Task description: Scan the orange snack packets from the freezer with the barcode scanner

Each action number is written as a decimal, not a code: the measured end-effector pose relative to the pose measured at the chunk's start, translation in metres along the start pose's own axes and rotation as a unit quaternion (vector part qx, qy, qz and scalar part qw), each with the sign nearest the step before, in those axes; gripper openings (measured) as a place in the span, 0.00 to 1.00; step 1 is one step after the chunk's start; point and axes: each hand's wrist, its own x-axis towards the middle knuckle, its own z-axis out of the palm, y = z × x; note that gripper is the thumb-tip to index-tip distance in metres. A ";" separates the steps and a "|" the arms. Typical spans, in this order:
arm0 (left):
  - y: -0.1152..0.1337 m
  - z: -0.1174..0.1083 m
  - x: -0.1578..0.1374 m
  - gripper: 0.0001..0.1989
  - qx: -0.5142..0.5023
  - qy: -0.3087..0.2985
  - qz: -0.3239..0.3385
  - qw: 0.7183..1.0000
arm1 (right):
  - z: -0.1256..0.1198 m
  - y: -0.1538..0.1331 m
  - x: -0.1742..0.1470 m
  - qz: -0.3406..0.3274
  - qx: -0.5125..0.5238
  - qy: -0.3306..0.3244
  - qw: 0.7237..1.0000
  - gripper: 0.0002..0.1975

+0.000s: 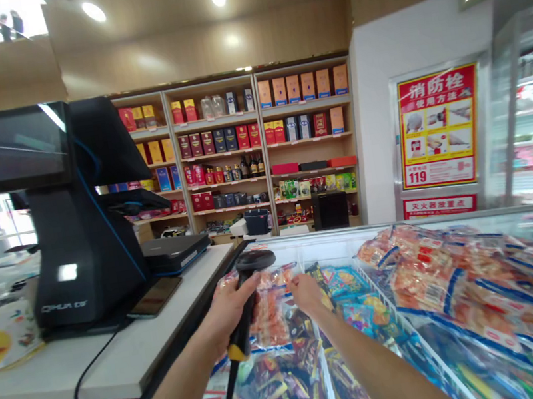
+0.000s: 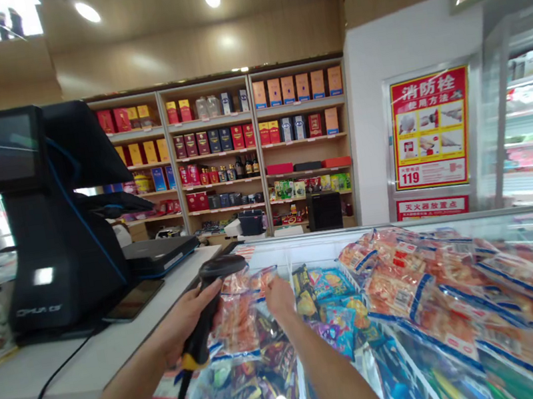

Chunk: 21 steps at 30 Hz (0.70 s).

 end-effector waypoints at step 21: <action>-0.046 0.086 0.027 0.09 -0.180 -0.217 -0.053 0.958 | -0.183 0.172 -0.048 -0.012 -0.268 0.248 0.931 0.16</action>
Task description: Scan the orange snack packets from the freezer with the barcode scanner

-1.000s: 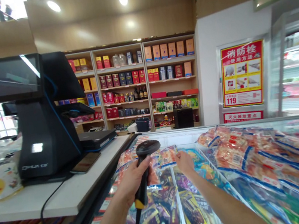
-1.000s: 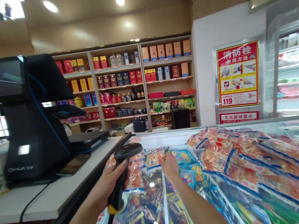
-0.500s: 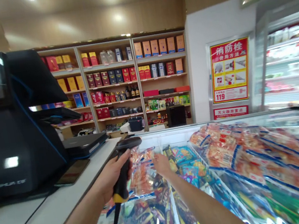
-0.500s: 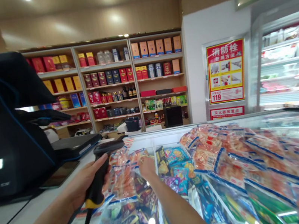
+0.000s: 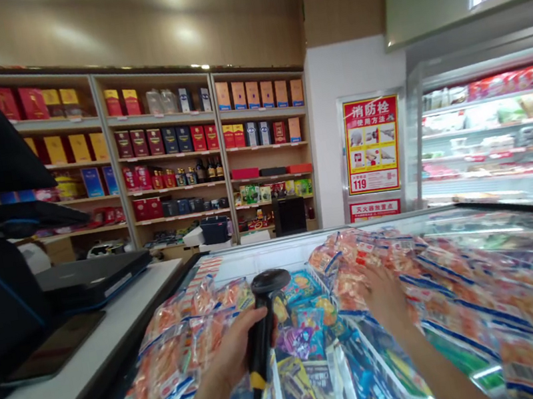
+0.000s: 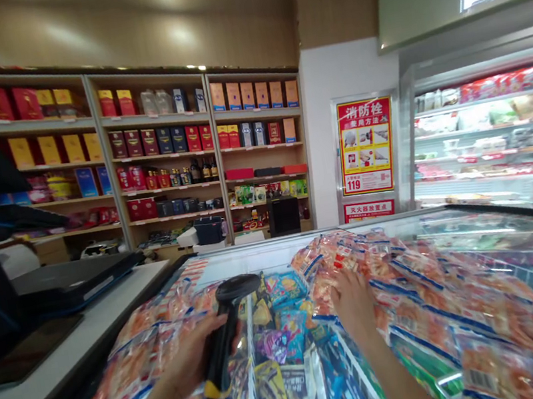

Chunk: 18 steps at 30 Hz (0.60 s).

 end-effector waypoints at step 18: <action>-0.004 0.012 -0.013 0.10 0.003 0.071 -0.029 0.997 | 0.028 -0.053 0.020 0.120 0.208 -0.057 0.969 0.11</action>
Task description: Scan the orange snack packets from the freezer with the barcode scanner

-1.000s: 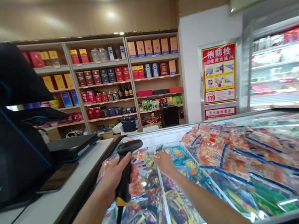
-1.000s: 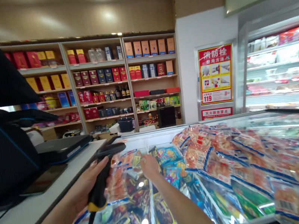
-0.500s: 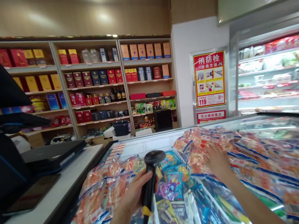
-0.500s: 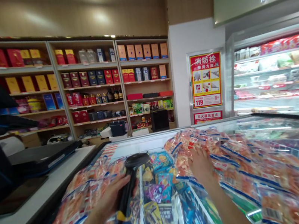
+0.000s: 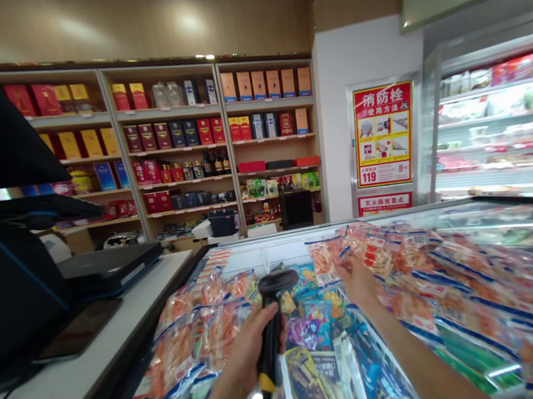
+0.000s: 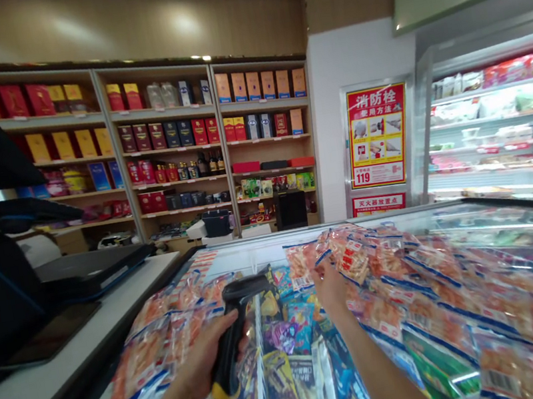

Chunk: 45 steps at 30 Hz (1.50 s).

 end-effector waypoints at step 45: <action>0.005 -0.037 -0.094 0.15 0.057 0.129 0.052 0.989 | 0.073 -0.120 -0.088 -0.048 0.121 -0.201 0.971 0.08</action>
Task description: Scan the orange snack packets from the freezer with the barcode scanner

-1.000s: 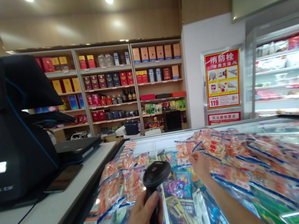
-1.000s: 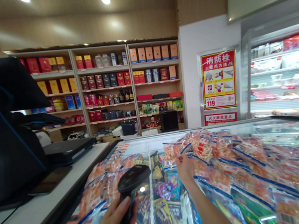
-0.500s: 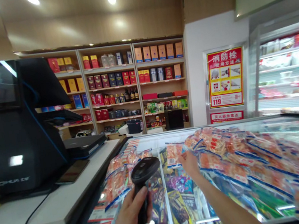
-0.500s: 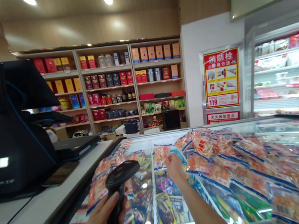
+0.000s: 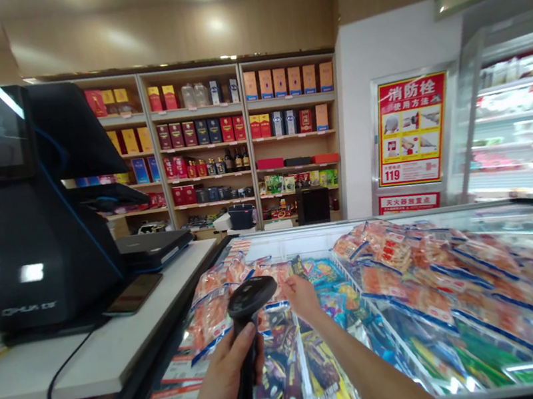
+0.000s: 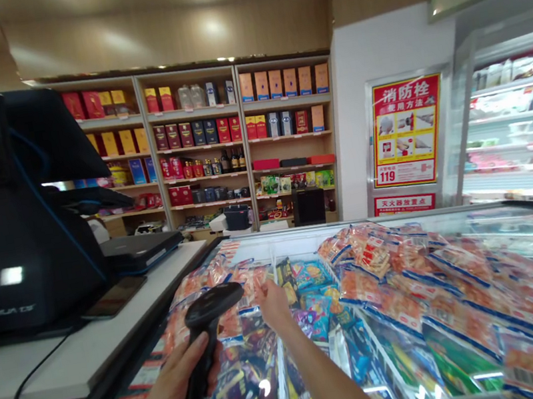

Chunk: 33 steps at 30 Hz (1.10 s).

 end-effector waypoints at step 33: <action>-0.006 0.043 0.012 0.14 0.017 -0.051 -0.012 0.998 | -0.111 0.121 0.005 0.058 -0.209 0.054 0.975 0.11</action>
